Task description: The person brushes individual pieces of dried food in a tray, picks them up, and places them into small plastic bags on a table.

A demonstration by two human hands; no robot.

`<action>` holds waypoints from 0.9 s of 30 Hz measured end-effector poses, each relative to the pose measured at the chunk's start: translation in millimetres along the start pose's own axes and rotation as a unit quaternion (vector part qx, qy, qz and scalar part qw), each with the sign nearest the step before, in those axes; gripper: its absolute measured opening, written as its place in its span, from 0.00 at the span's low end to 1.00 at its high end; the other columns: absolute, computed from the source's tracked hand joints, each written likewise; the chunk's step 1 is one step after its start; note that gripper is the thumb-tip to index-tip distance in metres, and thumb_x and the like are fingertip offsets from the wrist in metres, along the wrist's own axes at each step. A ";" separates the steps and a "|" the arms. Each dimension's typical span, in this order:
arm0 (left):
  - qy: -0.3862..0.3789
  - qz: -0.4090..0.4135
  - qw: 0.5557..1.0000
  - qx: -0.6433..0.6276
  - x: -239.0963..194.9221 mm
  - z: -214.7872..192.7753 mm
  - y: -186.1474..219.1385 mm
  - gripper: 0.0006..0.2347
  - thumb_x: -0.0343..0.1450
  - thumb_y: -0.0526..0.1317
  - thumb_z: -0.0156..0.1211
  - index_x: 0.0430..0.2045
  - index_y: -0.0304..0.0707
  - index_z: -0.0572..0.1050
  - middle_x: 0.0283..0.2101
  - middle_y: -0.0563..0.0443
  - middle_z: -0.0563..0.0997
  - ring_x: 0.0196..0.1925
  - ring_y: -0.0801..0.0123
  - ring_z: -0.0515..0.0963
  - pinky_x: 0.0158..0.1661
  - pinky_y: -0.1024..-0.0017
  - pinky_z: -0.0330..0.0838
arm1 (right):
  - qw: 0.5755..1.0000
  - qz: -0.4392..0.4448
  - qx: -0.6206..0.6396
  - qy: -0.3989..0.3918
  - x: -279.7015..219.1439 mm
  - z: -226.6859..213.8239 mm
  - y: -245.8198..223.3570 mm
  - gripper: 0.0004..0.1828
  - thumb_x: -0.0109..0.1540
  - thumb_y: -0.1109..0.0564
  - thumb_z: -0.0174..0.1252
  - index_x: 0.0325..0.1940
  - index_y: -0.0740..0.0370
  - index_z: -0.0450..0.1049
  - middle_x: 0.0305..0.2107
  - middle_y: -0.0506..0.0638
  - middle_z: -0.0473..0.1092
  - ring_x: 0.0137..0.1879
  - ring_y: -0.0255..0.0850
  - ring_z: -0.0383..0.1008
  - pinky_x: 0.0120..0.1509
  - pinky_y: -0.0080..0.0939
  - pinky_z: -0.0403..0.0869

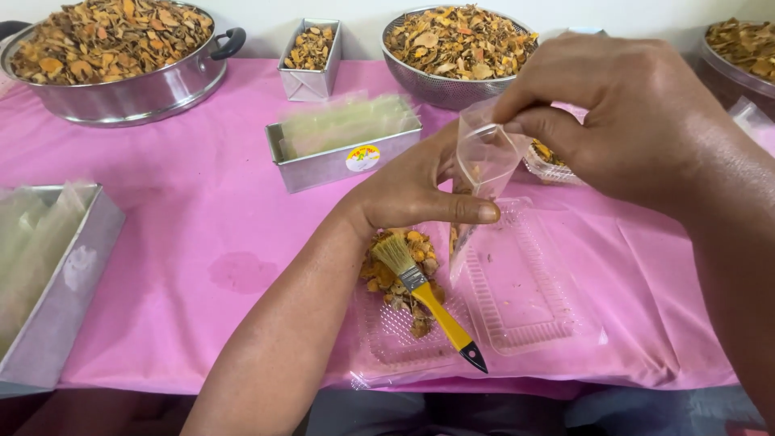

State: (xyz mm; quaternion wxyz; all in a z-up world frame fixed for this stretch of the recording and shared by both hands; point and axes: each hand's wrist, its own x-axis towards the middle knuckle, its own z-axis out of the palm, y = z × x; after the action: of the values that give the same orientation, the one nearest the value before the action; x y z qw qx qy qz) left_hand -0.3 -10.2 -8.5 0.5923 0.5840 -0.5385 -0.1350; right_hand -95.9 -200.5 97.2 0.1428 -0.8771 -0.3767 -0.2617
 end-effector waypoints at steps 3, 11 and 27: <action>-0.015 0.000 1.000 -0.026 -0.4 1.0 -2.8 0.41 0.67 0.44 0.72 0.73 0.41 0.49 0.75 0.49 0.61 0.78 0.62 0.61 0.74 0.63 0.60 | 0.999 0.020 -0.014 0.031 -13.5 -0.4 4.9 0.05 0.69 0.71 0.68 0.41 0.70 0.77 0.34 0.54 0.74 0.41 0.42 0.71 0.51 0.40 0.69; -0.007 0.009 1.000 -0.012 -2.7 -5.0 0.2 0.41 0.67 0.52 0.70 0.73 0.43 0.51 0.77 0.49 0.53 0.81 0.54 0.59 0.67 0.64 0.74 | 0.934 0.245 -0.016 -0.258 -114.5 79.5 37.4 0.13 0.65 0.51 0.56 0.42 0.51 0.86 0.37 0.43 0.84 0.43 0.36 0.84 0.57 0.38 0.81; -0.016 0.035 0.999 -0.030 -2.7 -6.2 -0.8 0.42 0.67 0.55 0.69 0.73 0.42 0.50 0.81 0.41 0.38 0.81 0.41 0.55 0.74 0.44 0.59 | 0.936 0.226 -0.056 -0.265 -137.4 107.2 49.9 0.09 0.63 0.57 0.54 0.29 0.46 0.74 0.26 0.36 0.73 0.37 0.31 0.72 0.57 0.37 0.75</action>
State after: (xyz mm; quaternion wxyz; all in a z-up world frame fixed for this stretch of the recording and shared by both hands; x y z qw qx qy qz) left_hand 3.9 -4.9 -8.9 0.6049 0.5448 -0.5636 -0.1400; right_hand -101.1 -266.8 -71.5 0.0437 -0.9832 -0.1771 -0.0015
